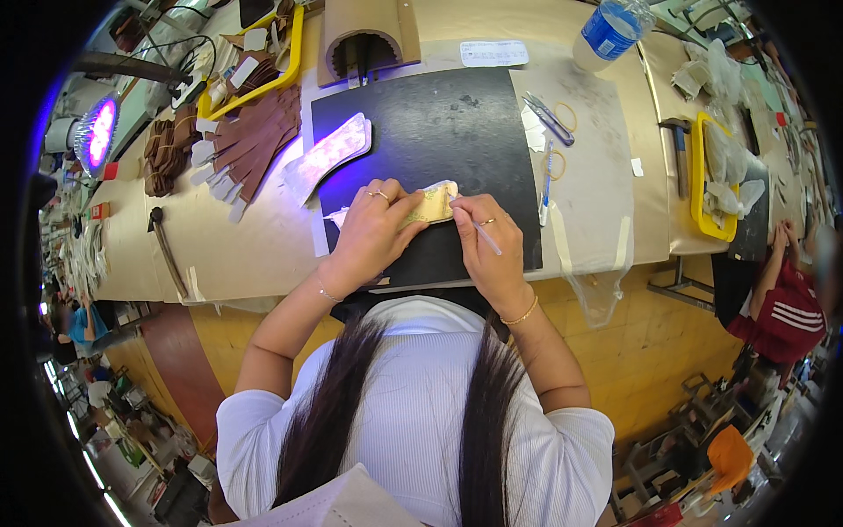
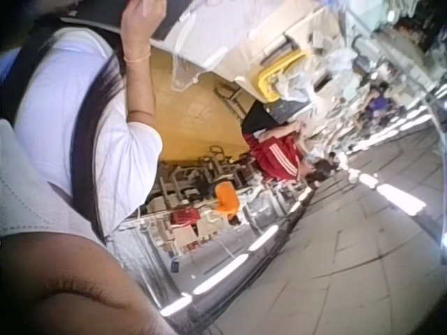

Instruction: The person aligns a stack of light-colored fabric pieces on a workbench and uses a pencil to mark each piece individually. The marked pieces are then placed into a plastic bag.

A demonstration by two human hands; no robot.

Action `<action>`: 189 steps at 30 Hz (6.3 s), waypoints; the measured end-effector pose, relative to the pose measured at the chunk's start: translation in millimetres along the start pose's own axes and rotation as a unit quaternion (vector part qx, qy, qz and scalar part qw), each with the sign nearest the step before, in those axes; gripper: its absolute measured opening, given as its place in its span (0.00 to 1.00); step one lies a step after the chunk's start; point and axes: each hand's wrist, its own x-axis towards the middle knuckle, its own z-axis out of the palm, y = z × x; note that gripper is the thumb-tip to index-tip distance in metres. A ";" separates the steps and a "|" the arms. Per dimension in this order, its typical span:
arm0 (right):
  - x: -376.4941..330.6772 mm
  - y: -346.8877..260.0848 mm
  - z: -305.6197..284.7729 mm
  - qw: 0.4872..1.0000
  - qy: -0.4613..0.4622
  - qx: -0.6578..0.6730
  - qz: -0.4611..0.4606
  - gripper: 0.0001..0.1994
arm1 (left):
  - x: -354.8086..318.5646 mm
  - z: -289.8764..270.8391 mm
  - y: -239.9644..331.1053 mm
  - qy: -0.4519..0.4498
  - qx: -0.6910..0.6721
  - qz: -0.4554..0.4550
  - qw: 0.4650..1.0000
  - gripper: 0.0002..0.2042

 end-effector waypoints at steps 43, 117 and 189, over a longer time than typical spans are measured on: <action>-4.1 -7.5 -2.6 0.998 0.001 0.055 -0.016 0.09 | 6.0 -96.4 -80.4 0.067 -0.051 -0.200 0.976 0.20; -9.5 -8.5 3.3 1.000 0.008 0.018 0.005 0.09 | 4.9 -18.4 -38.5 0.000 -0.178 -0.124 0.976 0.21; -1.0 -12.5 8.3 0.989 -0.027 -0.106 -0.104 0.05 | -1.0 -1.8 -12.3 -0.004 -0.018 -0.027 0.999 0.18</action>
